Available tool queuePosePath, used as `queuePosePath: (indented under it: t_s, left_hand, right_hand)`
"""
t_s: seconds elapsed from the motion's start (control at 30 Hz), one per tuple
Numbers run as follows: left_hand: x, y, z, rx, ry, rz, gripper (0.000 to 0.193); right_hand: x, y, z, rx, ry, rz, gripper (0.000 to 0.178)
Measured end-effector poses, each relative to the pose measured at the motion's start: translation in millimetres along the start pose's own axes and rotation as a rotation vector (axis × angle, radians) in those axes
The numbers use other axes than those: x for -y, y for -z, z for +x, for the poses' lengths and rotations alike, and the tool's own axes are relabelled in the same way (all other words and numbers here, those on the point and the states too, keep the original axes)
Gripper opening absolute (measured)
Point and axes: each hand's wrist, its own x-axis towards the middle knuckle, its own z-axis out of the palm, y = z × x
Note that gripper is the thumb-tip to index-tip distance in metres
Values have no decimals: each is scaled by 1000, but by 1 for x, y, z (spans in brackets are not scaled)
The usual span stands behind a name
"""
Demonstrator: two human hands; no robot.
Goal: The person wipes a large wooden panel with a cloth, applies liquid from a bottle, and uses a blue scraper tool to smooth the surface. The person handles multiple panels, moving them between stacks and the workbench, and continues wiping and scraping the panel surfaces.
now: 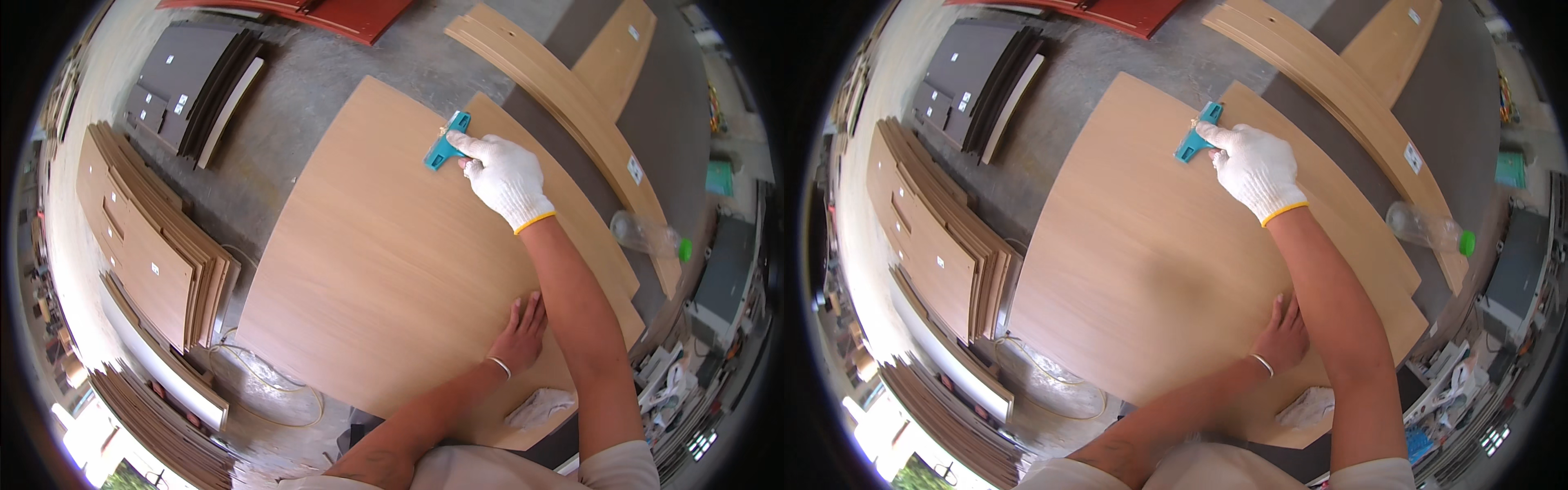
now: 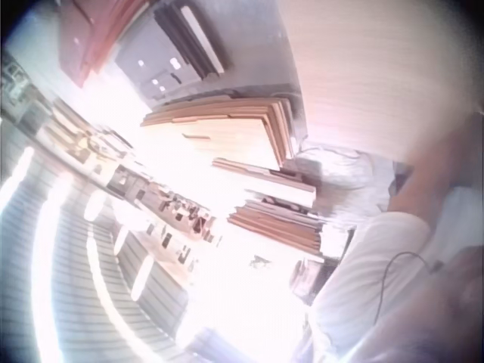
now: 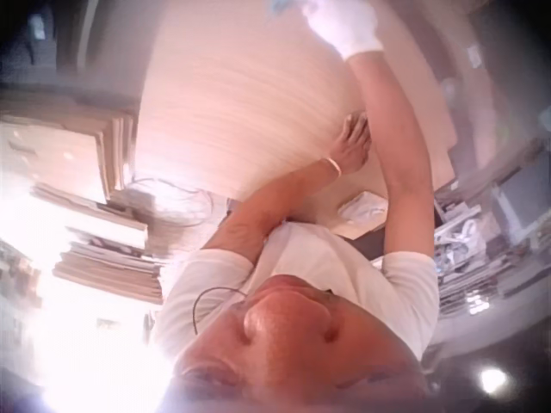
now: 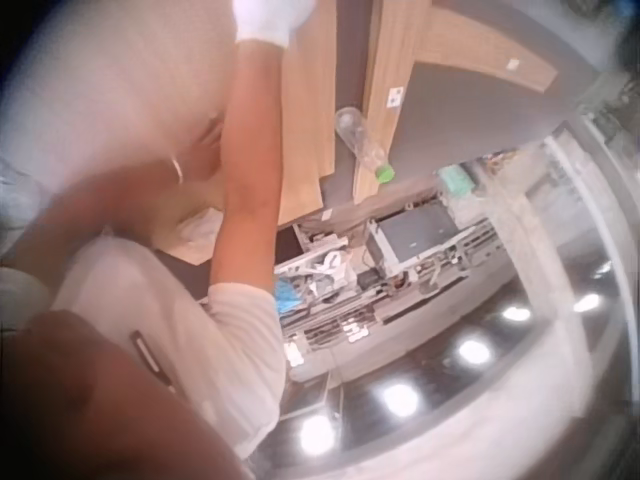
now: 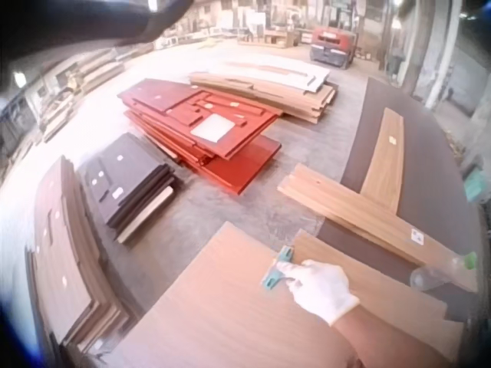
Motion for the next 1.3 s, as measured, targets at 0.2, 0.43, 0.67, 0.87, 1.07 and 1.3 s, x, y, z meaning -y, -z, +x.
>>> queuePosePath:
  t_s: [0.2, 0.43, 0.67, 0.87, 1.07, 1.3]
  left_hand:
    - [2, 0, -2, 9, -36, -85, 64]
    - [1, -3, -2, -50, -28, -69, 66]
    - [4, 0, -2, -172, 4, 17, 67]
    - [-1, -5, -2, -197, 22, 32, 68]
    - [1, -6, -1, -228, 20, 27, 66]
    - [1, -6, -4, -223, 7, 40, 64]
  right_hand:
    - [48, 1, 54, 40, 14, 44, 34]
    - [85, 5, 98, 131, -3, 38, 37]
    - [73, 6, 120, 93, 212, -134, 36]
    - [45, 23, 132, 137, 418, -93, 31]
    - [66, 20, 133, 207, 569, -150, 32]
    - [110, -5, 107, 263, 744, -173, 34]
